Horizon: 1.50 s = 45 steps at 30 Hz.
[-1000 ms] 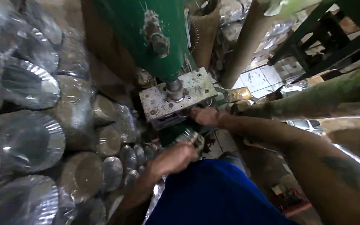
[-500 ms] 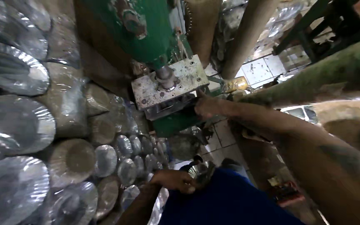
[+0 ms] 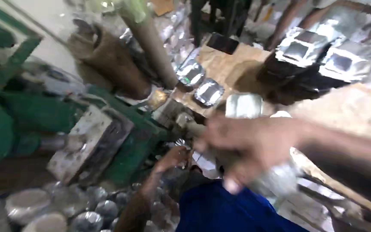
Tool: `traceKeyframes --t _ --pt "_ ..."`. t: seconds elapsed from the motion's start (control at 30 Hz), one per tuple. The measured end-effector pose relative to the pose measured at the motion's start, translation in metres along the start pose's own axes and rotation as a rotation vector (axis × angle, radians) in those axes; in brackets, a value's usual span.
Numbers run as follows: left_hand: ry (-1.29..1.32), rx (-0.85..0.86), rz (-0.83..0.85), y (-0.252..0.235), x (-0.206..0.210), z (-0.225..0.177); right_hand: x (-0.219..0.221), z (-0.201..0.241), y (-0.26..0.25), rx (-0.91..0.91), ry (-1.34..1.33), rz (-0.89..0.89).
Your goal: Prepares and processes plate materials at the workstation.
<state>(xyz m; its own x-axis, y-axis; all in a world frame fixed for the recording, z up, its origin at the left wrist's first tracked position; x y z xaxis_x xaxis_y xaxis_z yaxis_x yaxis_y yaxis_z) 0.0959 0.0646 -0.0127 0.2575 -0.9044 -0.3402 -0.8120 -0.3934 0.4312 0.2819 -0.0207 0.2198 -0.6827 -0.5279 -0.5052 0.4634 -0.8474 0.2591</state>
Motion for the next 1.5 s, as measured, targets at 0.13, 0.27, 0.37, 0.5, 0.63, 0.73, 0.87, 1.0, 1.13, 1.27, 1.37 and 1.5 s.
traceKeyframes --t 0.13,0.27,0.37,0.5,0.63,0.73,0.87,1.0,1.13,1.27,1.37,1.5 --pt "-0.364 0.078 0.07 -0.117 -0.024 -0.06 0.163 -0.211 0.152 0.76 -0.017 0.12" --pt "-0.746 0.125 0.093 -0.241 -0.032 -0.105 0.284 -0.365 0.214 1.255 0.038 -0.025" --pt "-0.883 0.11 0.128 -0.292 -0.037 -0.099 0.304 -0.409 0.221 1.331 0.044 -0.039" --pt "-0.973 0.14 0.182 -0.302 -0.026 -0.09 0.296 -0.382 0.211 1.317 0.034 -0.071" --pt "-0.948 0.194 0.158 -0.304 -0.02 -0.086 0.199 -0.284 0.153 1.055 -0.349 -0.607" --pt "-0.876 0.206 0.213 -0.304 -0.015 -0.087 0.105 -0.219 0.139 0.785 0.08 -1.077" --pt "-0.882 0.201 0.241 -0.306 -0.025 -0.09 0.062 -0.284 0.14 0.986 0.291 -0.531" --pt "-0.651 0.318 0.109 -0.253 -0.004 -0.167 0.061 -0.3 0.154 0.906 0.018 -0.43" --pt "-0.864 0.389 0.497 -0.226 0.121 -0.18 0.047 -0.291 0.152 0.907 -0.075 -0.248" --pt "-0.641 0.464 0.885 -0.25 0.144 -0.165 0.056 -0.299 0.152 0.827 -0.005 -0.319" --pt "-0.407 0.35 1.114 -0.263 0.136 -0.166 0.076 -0.291 0.146 0.934 0.251 -0.387" --pt "-0.483 0.343 1.131 -0.263 0.135 -0.174 0.102 -0.274 0.14 1.027 0.302 -0.599"
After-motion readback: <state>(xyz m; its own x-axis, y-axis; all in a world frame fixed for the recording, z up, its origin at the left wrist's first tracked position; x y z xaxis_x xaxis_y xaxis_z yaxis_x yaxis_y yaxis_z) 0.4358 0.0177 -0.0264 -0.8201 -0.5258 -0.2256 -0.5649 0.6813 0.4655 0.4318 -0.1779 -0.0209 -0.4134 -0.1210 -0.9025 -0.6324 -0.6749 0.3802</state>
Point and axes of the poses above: each hand's wrist, its own y-axis away from the middle knuckle, its own x-axis out of the palm, z = x × y, the point moved 7 cm from there along -y, towards the middle knuckle, and after that the axes turned 13 degrees about x, right-handed, at the moved point
